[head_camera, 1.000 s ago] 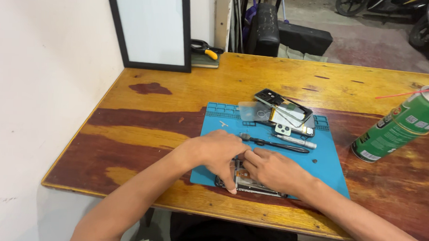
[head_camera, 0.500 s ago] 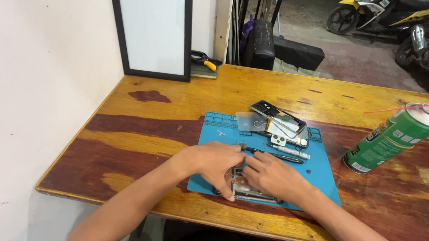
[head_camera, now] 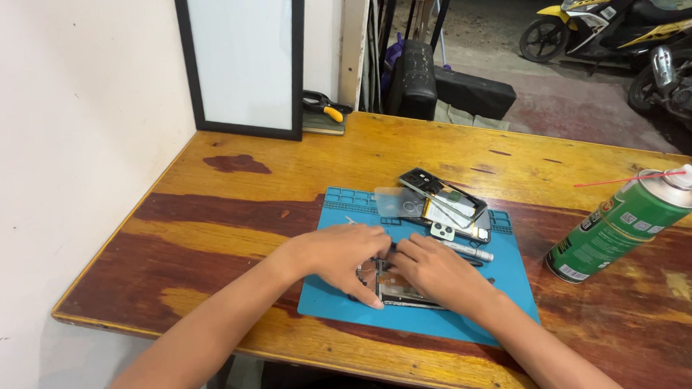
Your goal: The person disassembles a smartphone on a blue mat, using tweezers and a screwdriver to remove screws and internal components. They then use a compressed air can to clean the interior and continue adjusting parts with tweezers.
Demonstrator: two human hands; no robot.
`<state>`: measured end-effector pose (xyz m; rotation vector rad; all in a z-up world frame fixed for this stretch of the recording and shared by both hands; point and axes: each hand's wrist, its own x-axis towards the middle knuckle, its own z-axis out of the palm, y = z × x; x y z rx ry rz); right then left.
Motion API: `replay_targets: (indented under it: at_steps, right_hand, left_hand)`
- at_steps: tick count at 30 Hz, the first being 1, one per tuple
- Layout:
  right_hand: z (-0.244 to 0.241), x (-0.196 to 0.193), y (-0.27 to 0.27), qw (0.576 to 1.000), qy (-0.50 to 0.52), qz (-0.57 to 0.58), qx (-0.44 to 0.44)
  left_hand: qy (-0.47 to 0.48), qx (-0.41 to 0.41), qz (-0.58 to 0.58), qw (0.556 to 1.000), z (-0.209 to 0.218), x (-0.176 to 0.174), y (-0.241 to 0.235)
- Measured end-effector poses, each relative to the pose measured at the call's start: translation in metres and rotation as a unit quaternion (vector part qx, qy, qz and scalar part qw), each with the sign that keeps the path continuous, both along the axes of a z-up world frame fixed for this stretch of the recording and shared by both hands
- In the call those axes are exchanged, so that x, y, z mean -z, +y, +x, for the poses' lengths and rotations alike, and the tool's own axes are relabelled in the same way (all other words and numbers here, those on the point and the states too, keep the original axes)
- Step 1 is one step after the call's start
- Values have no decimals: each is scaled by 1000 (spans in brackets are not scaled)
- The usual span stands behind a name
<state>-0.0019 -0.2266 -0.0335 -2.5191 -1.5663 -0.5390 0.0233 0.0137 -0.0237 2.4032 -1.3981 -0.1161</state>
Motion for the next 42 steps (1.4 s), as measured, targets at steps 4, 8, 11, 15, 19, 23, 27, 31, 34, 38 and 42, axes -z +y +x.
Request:
replay_targets:
  at_steps: [4, 8, 11, 15, 19, 23, 27, 31, 34, 38, 42]
  right_hand:
    - [1, 3, 0, 999, -29, -20, 7]
    - [2, 10, 5, 995, -29, -82, 55]
    - [4, 14, 4, 990, -16, -117, 81]
    - [6, 16, 2, 991, 24, -105, 75]
    - [6, 17, 1, 994, 24, -92, 56]
    - [5, 17, 1, 996, 25, -72, 50]
    - [4, 16, 5, 995, 20, -66, 70]
    - [6, 13, 2, 993, 48, -73, 84]
    - [5, 18, 3, 995, 21, -80, 55]
    - [12, 18, 1, 993, 8, -104, 48]
    - [9, 21, 0, 996, -2, -83, 40]
  left_hand:
    - [18, -9, -17, 1000, -1, -3, -2]
    - [15, -36, 9, 999, -4, -9, -4]
    - [14, -54, 15, 998, -5, -11, -4]
    - [-14, -42, -19, 999, -6, -8, -5]
    - [5, -3, -50, 999, 1, -8, -6]
    - [-5, 34, -72, 997, 8, -8, -10]
    - [-10, 30, -86, 996, 5, -4, -7]
    - [-30, 34, -132, 990, 4, 0, -7]
    - [-30, 28, -156, 987, 2, 9, -3]
    - [-12, 6, -138, 990, 3, 9, -4]
    - [-8, 3, -134, 991, 2, 7, -4]
